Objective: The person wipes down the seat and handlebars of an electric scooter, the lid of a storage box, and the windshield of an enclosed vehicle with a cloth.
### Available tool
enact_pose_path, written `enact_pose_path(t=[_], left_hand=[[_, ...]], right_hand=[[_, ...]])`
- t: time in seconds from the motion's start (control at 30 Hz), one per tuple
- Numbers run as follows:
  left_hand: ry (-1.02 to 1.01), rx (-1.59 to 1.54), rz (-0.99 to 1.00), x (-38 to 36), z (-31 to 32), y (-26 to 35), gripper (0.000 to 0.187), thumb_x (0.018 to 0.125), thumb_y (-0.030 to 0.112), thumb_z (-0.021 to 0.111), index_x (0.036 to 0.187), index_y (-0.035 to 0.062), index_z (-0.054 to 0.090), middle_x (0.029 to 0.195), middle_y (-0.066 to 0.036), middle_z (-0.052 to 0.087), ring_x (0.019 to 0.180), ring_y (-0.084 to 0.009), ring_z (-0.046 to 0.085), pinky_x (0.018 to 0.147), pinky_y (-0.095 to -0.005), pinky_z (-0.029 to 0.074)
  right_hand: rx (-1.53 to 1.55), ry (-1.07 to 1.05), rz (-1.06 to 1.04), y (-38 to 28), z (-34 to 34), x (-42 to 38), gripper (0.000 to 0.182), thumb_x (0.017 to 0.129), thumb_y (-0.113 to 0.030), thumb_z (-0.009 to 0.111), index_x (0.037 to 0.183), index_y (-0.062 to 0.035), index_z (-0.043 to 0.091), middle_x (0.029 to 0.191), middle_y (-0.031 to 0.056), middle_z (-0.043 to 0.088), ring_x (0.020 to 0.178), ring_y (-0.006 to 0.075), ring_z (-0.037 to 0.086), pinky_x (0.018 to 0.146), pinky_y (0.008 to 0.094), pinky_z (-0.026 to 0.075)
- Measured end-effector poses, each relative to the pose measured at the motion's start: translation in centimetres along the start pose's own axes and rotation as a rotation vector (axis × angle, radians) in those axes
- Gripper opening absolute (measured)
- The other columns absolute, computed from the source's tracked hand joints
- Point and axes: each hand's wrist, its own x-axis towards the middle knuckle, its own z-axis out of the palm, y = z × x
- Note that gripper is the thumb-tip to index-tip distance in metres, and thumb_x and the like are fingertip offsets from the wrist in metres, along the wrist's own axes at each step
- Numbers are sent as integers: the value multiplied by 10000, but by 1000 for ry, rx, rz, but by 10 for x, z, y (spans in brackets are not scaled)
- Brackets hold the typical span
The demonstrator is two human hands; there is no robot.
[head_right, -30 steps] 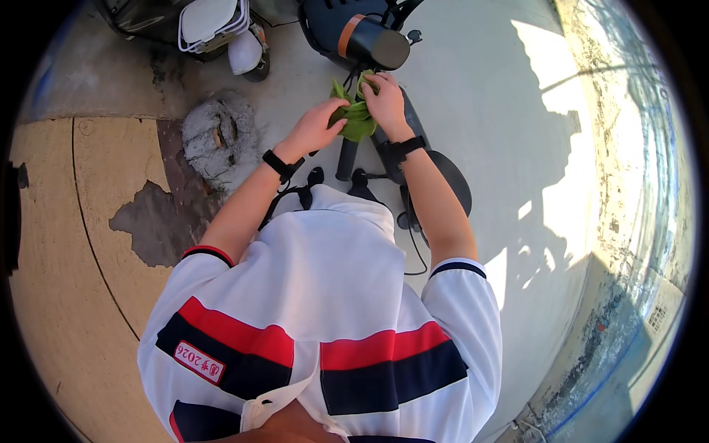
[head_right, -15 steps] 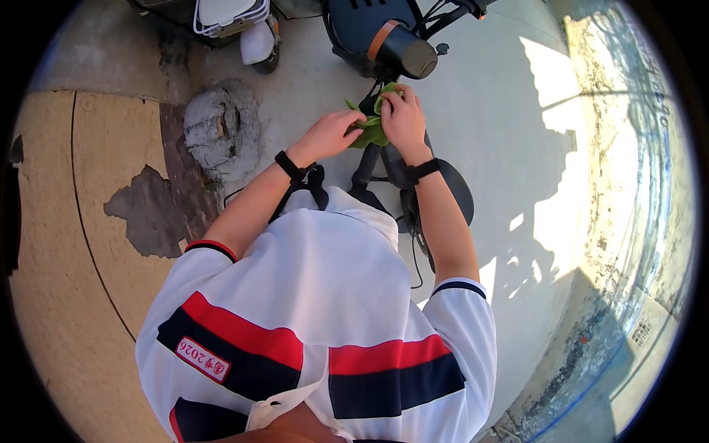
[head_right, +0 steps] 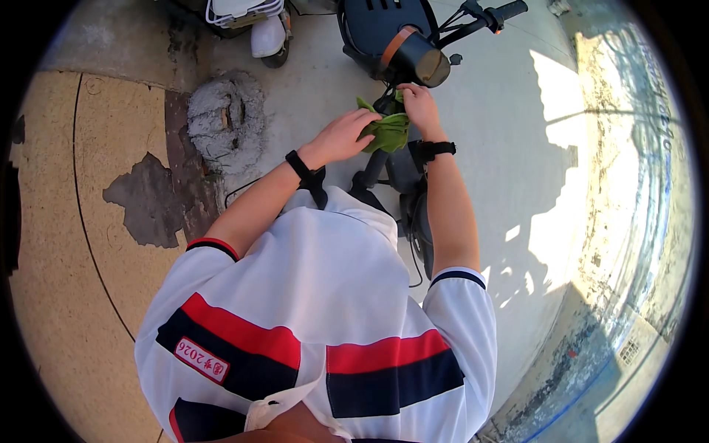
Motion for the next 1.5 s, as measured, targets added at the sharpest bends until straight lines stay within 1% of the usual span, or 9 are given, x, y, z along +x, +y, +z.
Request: enact_pose_path(t=[0.13, 0.43, 0.53, 0.73, 0.93, 1.03, 1.1, 1.23, 1.5], left_hand=[[4, 28, -17, 6, 1, 3, 447, 852, 99, 674, 1274, 76, 529, 1216, -132, 577, 1157, -355, 528, 965, -431, 467], [27, 59, -70, 20, 9, 7, 479, 854, 106, 672, 1305, 73, 514, 1252, -148, 564, 1178, -363, 508, 992, -433, 452], [43, 57, -89, 23, 12, 7, 482, 859, 107, 664, 1314, 68, 510, 1252, -158, 563, 1179, -371, 511, 995, -435, 449], [57, 43, -131, 27, 20, 10, 501, 874, 129, 655, 1343, 60, 494, 1286, -187, 560, 1207, -390, 516, 1018, -444, 439], [59, 44, -156, 28, 23, 10, 502, 879, 135, 648, 1350, 56, 494, 1297, -199, 570, 1229, -389, 515, 1035, -444, 433], [74, 42, -162, 29, 23, 11, 480, 873, 138, 635, 1326, 41, 506, 1267, -200, 585, 1186, -387, 540, 1005, -447, 453], [80, 44, -166, 29, 23, 11, 470, 874, 143, 626, 1317, 37, 510, 1259, -200, 590, 1170, -386, 551, 990, -448, 463], [66, 30, -194, 27, 23, 11, 468, 885, 151, 614, 1329, 52, 505, 1274, -191, 587, 1176, -380, 553, 983, -442, 470], [69, -6, -201, 25, 25, 9, 463, 907, 148, 607, 1348, 66, 488, 1278, -168, 588, 1156, -368, 569, 961, -426, 478]], right_hand=[[110, -129, 119, 7, -4, 12, 375, 952, -276, 429, 1116, -116, 727, 1079, 150, 710, 1044, 303, 649, 949, 368, 469], [338, -184, 168, 45, 8, 32, 416, 990, -291, 406, 1197, -76, 696, 1114, 134, 710, 1063, 229, 643, 957, 329, 456], [316, -190, 239, 47, 10, 33, 418, 993, -291, 407, 1234, -86, 681, 1160, 152, 696, 1109, 254, 633, 991, 336, 441], [149, -212, 10, 72, 17, 43, 447, 993, -315, 363, 1338, -183, 614, 1265, 211, 632, 1220, 349, 573, 1055, 377, 408], [-31, -286, -41, 71, 8, 43, 490, 987, -344, 306, 1417, -267, 528, 1333, 232, 575, 1262, 385, 522, 1096, 406, 373], [71, -297, -59, 78, 14, 47, 486, 986, -335, 318, 1398, -224, 549, 1341, 226, 573, 1280, 378, 509, 1100, 392, 367], [231, -311, 59, 79, 22, 45, 482, 989, -320, 324, 1383, -170, 558, 1352, 212, 571, 1288, 357, 508, 1100, 370, 361], [415, -330, 73, 65, 17, 36, 463, 998, -259, 319, 1327, -68, 583, 1331, 177, 591, 1254, 305, 534, 1082, 330, 360], [608, -222, -70, 22, 2, -5, 432, 998, -177, 298, 1288, -47, 590, 1310, 112, 580, 1198, 206, 521, 1044, 291, 366]])
